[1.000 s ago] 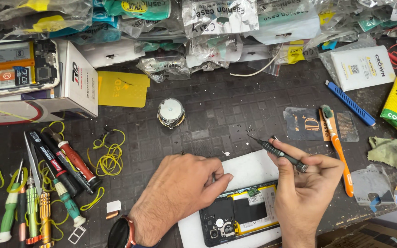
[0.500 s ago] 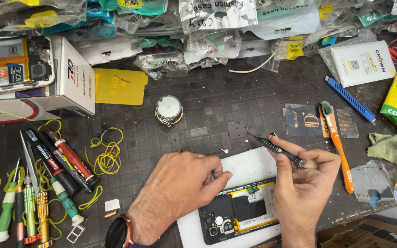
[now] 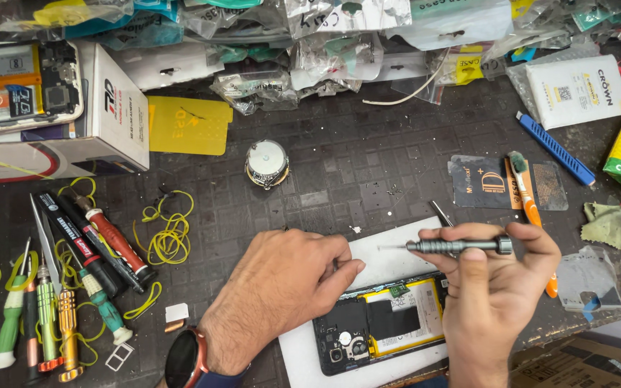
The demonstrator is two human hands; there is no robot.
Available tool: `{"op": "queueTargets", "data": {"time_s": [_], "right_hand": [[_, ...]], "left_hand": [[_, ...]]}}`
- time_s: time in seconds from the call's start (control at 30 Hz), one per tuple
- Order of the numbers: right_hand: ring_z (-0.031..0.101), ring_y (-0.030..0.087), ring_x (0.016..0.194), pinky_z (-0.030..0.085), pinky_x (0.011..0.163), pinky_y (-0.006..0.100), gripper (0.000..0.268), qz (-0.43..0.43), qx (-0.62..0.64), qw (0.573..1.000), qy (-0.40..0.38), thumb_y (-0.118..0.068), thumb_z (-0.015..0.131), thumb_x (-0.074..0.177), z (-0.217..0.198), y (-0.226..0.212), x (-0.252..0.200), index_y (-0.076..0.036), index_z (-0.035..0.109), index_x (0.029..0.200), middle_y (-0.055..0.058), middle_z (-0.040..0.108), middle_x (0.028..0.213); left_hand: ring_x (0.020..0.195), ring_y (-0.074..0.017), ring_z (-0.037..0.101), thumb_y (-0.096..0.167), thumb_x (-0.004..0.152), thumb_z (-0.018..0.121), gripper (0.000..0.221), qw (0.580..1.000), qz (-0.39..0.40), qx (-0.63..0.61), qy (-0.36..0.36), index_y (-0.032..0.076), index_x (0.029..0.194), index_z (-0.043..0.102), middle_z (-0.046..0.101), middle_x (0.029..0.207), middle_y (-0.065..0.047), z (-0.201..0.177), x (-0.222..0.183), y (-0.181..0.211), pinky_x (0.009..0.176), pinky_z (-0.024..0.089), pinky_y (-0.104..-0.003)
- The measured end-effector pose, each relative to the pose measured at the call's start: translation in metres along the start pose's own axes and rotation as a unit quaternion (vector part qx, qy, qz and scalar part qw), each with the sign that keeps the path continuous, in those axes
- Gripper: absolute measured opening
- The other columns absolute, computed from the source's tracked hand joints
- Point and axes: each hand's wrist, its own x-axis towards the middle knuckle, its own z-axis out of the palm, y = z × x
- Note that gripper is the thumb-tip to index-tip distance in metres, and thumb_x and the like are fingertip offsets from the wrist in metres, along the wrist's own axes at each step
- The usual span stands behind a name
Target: The person works on a disassembled smartphone, using tweezers to place a black adhesive sheet over the camera area and then using a screwdriver to tighten screws around the camera module. The person also briefly handles a small cylindrical component wrapped in foil.
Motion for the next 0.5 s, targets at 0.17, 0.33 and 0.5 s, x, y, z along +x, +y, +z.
{"op": "queueTargets", "data": {"time_s": [0.17,0.33,0.5], "right_hand": [[0.068,0.034,0.105,0.061,0.098,0.058,0.044,0.060,0.127,0.988,-0.061,0.006,0.042,0.107,-0.010,-0.001,0.002,-0.006,0.029,0.146,0.021,0.058,0.111],[0.065,0.029,0.106,0.060,0.100,0.056,0.052,0.078,0.106,0.984,-0.118,0.007,0.049,0.102,-0.014,0.002,0.003,-0.005,0.029,0.149,0.017,0.055,0.110],[0.063,0.027,0.109,0.058,0.103,0.054,0.059,0.097,0.104,0.968,-0.207,0.013,0.057,0.095,-0.015,0.003,0.005,-0.001,0.033,0.147,0.014,0.052,0.108]], "left_hand": [[0.069,-0.0292,0.073,0.038,0.092,0.066,0.028,1.000,-0.003,-0.015,-0.005,0.012,0.083,0.073,0.074,0.069,-0.005,-0.003,-0.001,-0.001,0.065,0.057,-0.044],[0.067,-0.0252,0.074,0.037,0.088,0.068,0.025,0.999,-0.019,-0.035,-0.024,0.013,0.082,0.073,0.074,0.067,-0.003,-0.005,0.000,0.000,0.064,0.058,-0.041],[0.066,-0.0244,0.074,0.038,0.087,0.069,0.025,0.999,-0.014,-0.036,-0.024,0.013,0.082,0.073,0.074,0.065,-0.002,-0.006,-0.001,0.001,0.063,0.057,-0.041]]}}
